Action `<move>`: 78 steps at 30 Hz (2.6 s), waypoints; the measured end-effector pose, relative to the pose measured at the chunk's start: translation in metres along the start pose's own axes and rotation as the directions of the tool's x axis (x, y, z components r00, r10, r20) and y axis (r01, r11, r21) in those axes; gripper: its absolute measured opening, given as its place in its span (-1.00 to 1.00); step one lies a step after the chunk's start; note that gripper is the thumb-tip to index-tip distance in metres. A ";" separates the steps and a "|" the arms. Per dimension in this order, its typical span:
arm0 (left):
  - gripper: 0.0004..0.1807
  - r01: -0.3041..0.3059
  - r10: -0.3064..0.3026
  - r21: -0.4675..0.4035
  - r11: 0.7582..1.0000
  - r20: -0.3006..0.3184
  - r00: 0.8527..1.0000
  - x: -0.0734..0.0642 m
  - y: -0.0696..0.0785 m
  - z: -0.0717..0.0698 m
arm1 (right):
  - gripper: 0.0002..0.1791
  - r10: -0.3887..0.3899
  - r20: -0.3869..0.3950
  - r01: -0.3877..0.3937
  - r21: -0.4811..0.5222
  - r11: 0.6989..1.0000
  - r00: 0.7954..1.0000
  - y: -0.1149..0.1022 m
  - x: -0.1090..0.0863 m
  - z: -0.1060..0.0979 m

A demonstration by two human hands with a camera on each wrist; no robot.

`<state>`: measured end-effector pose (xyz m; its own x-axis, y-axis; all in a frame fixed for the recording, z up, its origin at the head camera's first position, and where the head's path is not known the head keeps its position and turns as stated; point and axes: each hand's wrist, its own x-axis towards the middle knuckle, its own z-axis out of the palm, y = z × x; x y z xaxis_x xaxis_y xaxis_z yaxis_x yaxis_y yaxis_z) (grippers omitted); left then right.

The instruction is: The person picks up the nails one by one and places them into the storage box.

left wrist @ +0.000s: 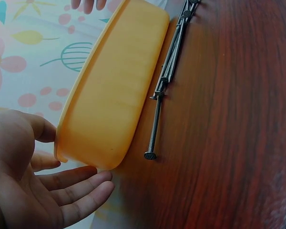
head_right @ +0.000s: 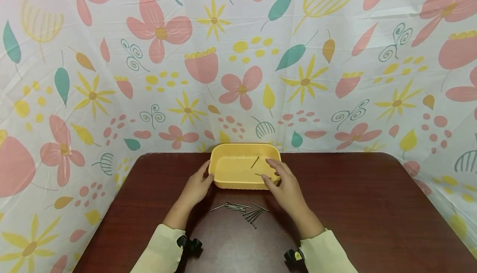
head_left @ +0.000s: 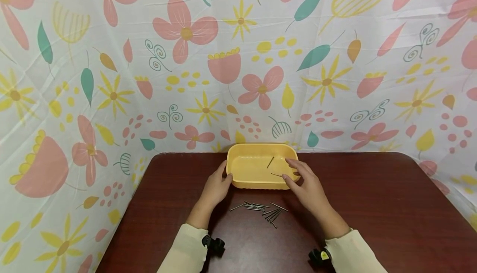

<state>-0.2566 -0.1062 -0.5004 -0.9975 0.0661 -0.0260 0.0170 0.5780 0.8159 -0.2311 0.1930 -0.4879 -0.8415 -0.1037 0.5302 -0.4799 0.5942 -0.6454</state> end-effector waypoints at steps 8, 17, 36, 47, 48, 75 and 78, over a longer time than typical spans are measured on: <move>-0.31 -0.003 0.003 -0.017 1.000 0.000 1.000 -0.001 0.002 0.000 | -0.53 -0.009 -0.003 0.009 -0.002 1.000 1.000 0.000 -0.005 0.000; -0.31 -0.002 0.002 -0.011 1.000 0.001 1.000 0.000 0.001 0.000 | -0.58 -0.014 0.027 0.014 -0.002 1.000 1.000 -0.003 -0.013 -0.004; -0.31 -0.003 0.003 0.001 1.000 0.001 1.000 0.000 0.001 0.000 | -0.79 0.063 0.231 -0.039 -0.107 0.993 0.971 -0.004 -0.031 -0.002; -0.30 -0.004 0.004 -0.017 1.000 0.013 1.000 0.000 0.002 -0.002 | -0.86 0.162 0.342 -0.124 -0.131 0.984 0.925 0.000 -0.034 -0.001; -0.30 -0.005 0.006 -0.016 1.000 0.011 1.000 0.000 0.002 -0.002 | -0.86 0.162 0.347 -0.125 -0.129 0.984 0.924 0.001 -0.035 -0.001; -0.32 -0.008 0.008 0.017 1.000 -0.010 1.000 0.001 0.001 0.001 | -0.84 0.302 0.448 -0.219 -0.228 0.949 0.842 0.001 -0.041 0.000; -0.31 -0.008 0.008 0.016 1.000 -0.006 1.000 0.001 0.001 0.001 | -0.83 0.299 0.441 -0.213 -0.234 0.949 0.846 0.001 -0.042 0.000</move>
<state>-0.2575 -0.1050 -0.5002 -0.9977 0.0658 -0.0155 0.0264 0.5900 0.8070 -0.1968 0.1977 -0.5110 -0.9649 -0.2621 0.0135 -0.2183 0.7727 -0.5961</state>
